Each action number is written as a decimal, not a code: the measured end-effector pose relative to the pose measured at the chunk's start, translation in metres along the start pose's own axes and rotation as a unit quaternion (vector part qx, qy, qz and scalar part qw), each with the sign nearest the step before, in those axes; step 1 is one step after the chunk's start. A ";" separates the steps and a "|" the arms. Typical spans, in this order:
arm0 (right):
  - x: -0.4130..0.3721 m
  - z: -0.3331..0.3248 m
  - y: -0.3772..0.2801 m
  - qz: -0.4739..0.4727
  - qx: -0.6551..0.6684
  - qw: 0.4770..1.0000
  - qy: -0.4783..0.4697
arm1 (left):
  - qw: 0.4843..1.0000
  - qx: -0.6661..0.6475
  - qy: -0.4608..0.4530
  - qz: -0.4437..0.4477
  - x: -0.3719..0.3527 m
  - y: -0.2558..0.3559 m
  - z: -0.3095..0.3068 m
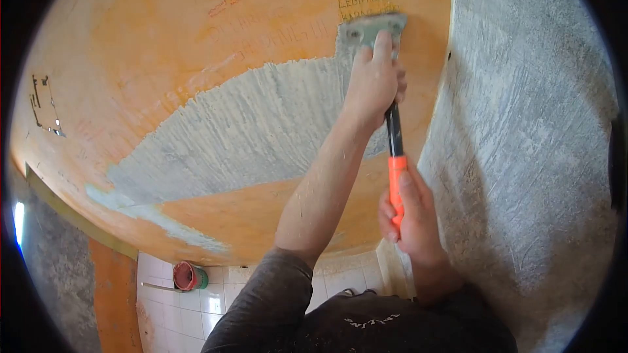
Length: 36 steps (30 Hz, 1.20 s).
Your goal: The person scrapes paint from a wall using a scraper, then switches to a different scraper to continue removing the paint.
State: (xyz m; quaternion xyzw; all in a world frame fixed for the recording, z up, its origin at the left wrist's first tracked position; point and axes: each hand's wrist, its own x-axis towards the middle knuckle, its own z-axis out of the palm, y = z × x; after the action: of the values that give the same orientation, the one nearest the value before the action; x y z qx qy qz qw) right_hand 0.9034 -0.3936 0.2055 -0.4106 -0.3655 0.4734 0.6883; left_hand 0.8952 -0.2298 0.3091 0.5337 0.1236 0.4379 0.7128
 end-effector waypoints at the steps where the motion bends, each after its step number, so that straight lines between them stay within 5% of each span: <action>1: -0.005 -0.002 0.008 0.022 0.000 1.000 0.001 | 1.000 0.001 0.012 -0.018 -0.006 -0.008 -0.006; 7: -0.010 -0.010 0.057 0.002 -0.047 0.999 -0.011 | 0.999 -0.004 0.032 -0.039 -0.033 -0.042 -0.044; 18: -0.011 0.004 0.050 0.023 -0.042 0.999 0.002 | 0.998 0.001 0.027 -0.065 -0.028 -0.027 -0.045; 24: -0.005 0.025 0.035 0.003 -0.050 0.998 0.038 | 1.000 0.019 -0.006 -0.007 -0.015 -0.006 -0.041; 28: -0.016 0.028 0.044 0.024 -0.054 0.996 0.063 | 0.996 -0.002 -0.059 -0.073 -0.025 -0.013 -0.050; 36: -0.022 0.024 0.050 0.024 -0.052 0.997 0.055 | 0.997 -0.018 -0.011 -0.071 -0.030 -0.027 -0.055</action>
State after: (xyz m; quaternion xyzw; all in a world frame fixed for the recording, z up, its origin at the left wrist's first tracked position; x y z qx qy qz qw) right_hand 0.8580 -0.3985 0.1675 -0.4799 -0.3412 0.4474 0.6732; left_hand 0.8551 -0.2179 0.2549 0.5156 0.1459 0.3820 0.7529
